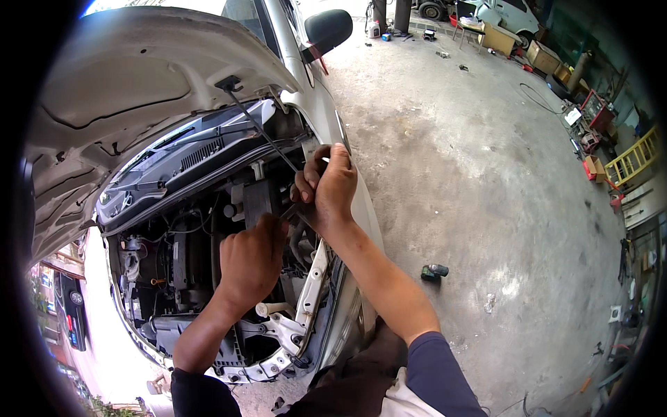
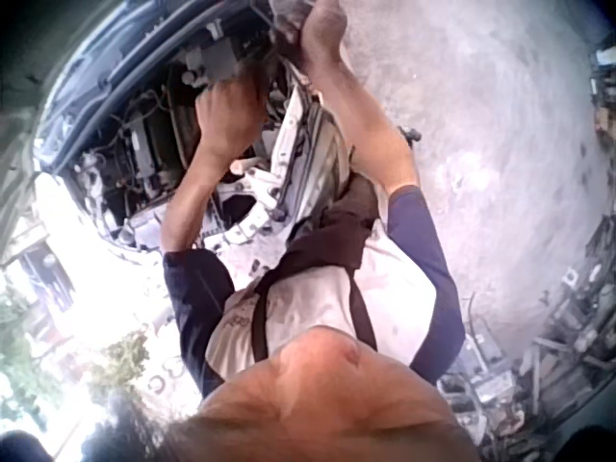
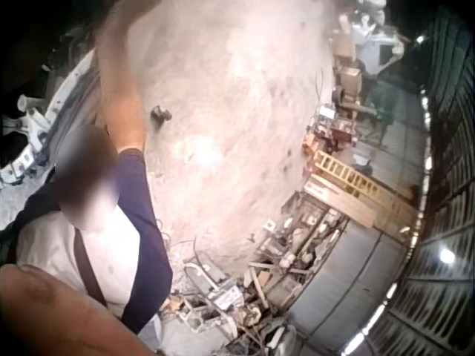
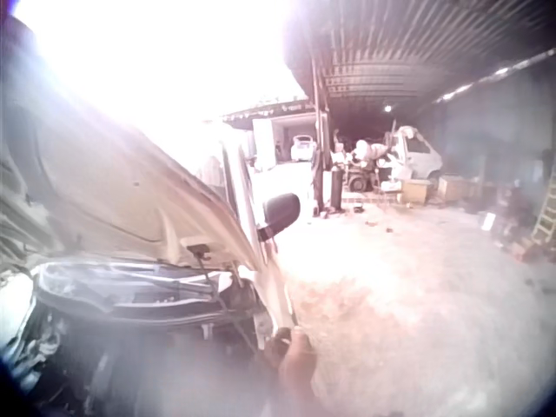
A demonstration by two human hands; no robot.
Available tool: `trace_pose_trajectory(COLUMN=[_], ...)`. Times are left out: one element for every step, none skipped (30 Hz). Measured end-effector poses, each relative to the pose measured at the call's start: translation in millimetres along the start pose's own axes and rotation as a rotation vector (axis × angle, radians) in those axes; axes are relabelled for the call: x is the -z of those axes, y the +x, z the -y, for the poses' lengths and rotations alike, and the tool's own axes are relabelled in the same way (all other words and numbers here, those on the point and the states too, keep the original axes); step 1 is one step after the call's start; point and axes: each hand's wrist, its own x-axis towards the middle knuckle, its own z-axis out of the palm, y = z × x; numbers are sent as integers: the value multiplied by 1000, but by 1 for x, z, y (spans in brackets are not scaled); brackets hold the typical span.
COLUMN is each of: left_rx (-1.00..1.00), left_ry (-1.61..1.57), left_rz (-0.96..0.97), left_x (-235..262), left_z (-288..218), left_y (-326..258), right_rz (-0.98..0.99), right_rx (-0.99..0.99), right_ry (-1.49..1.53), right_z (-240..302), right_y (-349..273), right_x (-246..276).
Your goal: The person uses a screwdriver to remove multiple screws securing the front bumper and headlight assembly of a white car. After loosening the fasteners, they detach and remove the headlight unit from the vehicle's front end.
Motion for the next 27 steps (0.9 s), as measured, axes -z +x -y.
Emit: trace_pose_trajectory(left_rx=[-21,-51,334,720,770,812,759,701,585,478,424,379,368,367,404,367,521,669,650,615,581,582,578,573,499,412,337], left_ry=[-174,-350,-794,-1207,-1400,-1599,-1678,-1762,-1809,-1772,-1784,-1794,-1847,-1885,-1886,-1922,-1797,-1686,-1690,-1690,-1687,-1702,-1711,-1724,-1744,-1748,-1725], left_rz=[5,16,160,297,274,266,177,112,136,34,4,-33,-155,-297,-411,-342,-386,-412,-490,-559,-629,-599,-572,-544,-440,-170,96], left_x=[-10,-15,-11,-1,-8,-18,-24,-33,-47,-59,-68,-77,-101,-119,-115,-111,-104,-93,-90,-84,-81,-80,-77,-76,-83,-93,-106], left_z=[3,2,-17,-41,-42,-42,-48,-56,-59,-68,-77,-85,-84,-82,-86,-72,-62,-61,-55,-51,-48,-50,-52,-54,-50,-39,-20], left_y=[-4,-7,-7,-6,-8,-10,-10,-7,0,7,18,28,39,47,56,62,69,81,86,91,93,92,91,90,84,74,58], right_rz=[79,147,189,257,331,390,399,380,457,531,642,756,865,999,1157,1337,1269,1293,1394,1478,1380,1282,1182,1136,1099,1061,1020], right_rx=[-106,-263,-450,-635,-761,-881,-922,-949,-868,-799,-661,-521,-384,-239,-68,97,73,138,239,358,508,653,801,937,1072,1195,1232], right_ry=[-33,-139,-258,-376,-489,-608,-803,-994,-1170,-1340,-1529,-1714,-1900,-2076,-2236,-2372,-2346,-2329,-2344,-2355,-2336,-2307,-2264,-2130,-1989,-1840,-1824], right_z=[5,15,17,17,8,1,-6,-8,-6,-8,-9,-16,-24,-36,-49,-50,-43,-44,-42,-37,-35,-37,-40,-45,-47,-50,-53], right_y=[9,17,27,36,47,51,49,47,52,59,58,56,51,44,37,20,-1,-12,-22,-30,-35,-40,-43,-41,-36,-34,-37], right_x=[-3,-1,-2,-14,-22,-32,-49,-61,-61,-57,-58,-59,-60,-64,-75,-89,-96,-94,-90,-86,-76,-62,-50,-36,-24,-15,-12])
